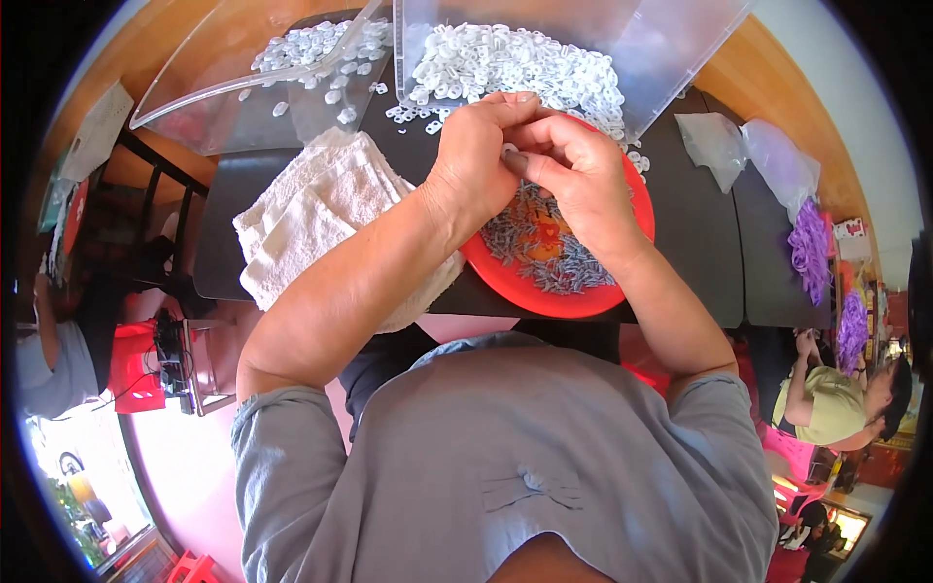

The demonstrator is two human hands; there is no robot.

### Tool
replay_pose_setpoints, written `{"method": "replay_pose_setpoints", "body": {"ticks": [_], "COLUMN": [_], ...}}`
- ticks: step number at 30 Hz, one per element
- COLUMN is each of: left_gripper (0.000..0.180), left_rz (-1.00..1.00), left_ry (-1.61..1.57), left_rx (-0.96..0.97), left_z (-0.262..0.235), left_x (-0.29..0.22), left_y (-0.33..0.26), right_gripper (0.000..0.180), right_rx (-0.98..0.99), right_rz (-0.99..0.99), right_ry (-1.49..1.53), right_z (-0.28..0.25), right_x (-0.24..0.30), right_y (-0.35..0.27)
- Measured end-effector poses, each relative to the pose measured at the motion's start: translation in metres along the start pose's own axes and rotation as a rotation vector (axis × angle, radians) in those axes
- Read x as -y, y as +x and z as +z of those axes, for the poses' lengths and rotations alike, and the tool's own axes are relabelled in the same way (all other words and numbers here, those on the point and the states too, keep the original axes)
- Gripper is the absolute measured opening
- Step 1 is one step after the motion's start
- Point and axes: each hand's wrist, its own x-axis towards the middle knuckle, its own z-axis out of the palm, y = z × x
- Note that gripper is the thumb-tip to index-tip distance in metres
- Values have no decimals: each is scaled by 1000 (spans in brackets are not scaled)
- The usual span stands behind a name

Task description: Assembling small white plastic components by joining them with grey rubber rings at a workshop table.

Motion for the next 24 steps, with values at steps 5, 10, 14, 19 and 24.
{"method": "replay_pose_setpoints", "body": {"ticks": [5, 10, 14, 19, 24], "left_gripper": [11, 11, 14, 14, 14], "left_rz": [23, 237, 267, 257, 259], "left_ry": [122, 407, 513, 482, 488], "left_rx": [-65, -24, 10, 10, 15], "left_z": [8, 8, 9, 12, 13], "left_x": [1, 1, 4, 5, 5], "left_y": [-4, -7, -9, -11, -12], "right_gripper": [12, 16, 18, 18, 17], "right_rx": [22, -154, -174, -167, -171], "right_rz": [-76, 162, 212, 212, 200], "right_ry": [-28, 152, 312, 307, 286], "right_z": [-8, -48, -62, -62, -59], "right_x": [-3, 11, 6, 6, 5], "right_y": [2, 8, 11, 10, 10]}}
